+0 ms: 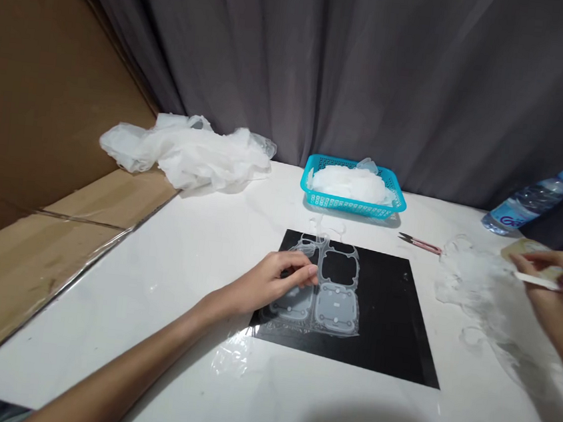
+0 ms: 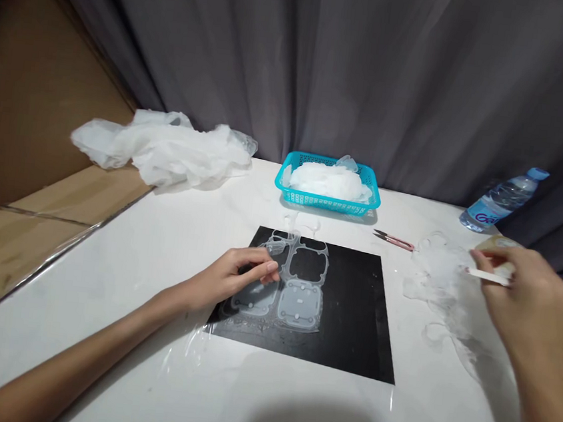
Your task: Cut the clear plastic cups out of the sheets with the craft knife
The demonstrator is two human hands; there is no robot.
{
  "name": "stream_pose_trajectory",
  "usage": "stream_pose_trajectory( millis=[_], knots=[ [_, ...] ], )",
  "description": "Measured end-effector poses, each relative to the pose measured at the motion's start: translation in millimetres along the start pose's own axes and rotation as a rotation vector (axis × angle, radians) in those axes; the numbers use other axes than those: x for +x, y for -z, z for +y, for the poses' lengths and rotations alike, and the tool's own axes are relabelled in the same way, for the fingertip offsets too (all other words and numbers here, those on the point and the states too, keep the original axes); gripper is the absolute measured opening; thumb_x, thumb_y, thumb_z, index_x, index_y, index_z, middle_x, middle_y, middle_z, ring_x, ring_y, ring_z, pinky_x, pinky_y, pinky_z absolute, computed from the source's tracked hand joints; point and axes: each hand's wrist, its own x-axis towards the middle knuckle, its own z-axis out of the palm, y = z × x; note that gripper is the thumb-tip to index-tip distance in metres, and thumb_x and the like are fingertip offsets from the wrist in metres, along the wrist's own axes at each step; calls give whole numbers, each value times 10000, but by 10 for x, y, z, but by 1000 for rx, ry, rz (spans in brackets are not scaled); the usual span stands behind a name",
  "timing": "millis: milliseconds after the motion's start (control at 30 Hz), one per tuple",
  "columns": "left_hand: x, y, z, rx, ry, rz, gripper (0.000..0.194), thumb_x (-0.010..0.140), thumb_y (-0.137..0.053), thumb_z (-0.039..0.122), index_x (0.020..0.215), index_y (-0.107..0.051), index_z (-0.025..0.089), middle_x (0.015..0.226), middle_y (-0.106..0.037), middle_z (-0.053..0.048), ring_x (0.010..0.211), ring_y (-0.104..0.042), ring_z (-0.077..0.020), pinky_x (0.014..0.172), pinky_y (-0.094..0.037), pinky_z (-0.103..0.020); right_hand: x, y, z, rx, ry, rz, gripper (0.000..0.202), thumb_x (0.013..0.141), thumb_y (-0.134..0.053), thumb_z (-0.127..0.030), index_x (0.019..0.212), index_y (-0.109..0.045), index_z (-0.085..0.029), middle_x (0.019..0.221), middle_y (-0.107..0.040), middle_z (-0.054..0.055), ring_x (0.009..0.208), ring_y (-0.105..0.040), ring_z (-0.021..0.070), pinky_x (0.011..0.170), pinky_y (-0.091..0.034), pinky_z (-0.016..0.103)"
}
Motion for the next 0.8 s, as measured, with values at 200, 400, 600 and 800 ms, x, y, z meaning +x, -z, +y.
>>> stream_pose_trajectory(
  millis=[200,400,600,800],
  knots=[
    [-2,-15,15,9,6,-19,420,1096,-471,429,872,-731,185,888,-714,-66,879,-639,-194,805,-463,-323,-324,113,-1011,457,402,-37,342,1054,-566,-451,941,-774,-205,854,-789,68,729,-693,211,627,-423,315],
    [-8,-105,17,37,-13,-44,405,1102,-457,419,921,-735,187,910,-705,-57,884,-644,-195,832,-478,-322,-659,210,-1689,840,642,-301,160,1048,-570,-193,1096,-720,-220,881,-753,42,765,-604,196,696,-425,356],
    [-46,-223,-35,167,-187,-85,227,1049,-610,367,1219,-704,249,1232,-698,-80,1182,-618,-251,1049,-444,-393,-734,222,-1679,1170,530,-333,454,1130,-317,-429,1161,-711,-206,1131,-732,123,1044,-662,248,883,-544,423],
    [-41,-267,-60,359,-314,-202,302,1102,-500,245,1360,-652,282,1458,-652,-68,1374,-569,-249,1134,-390,-417,-683,295,-1577,1481,226,-661,538,1111,-334,-528,1136,-766,-209,758,-739,50,702,-729,194,667,-594,327]
  ],
)
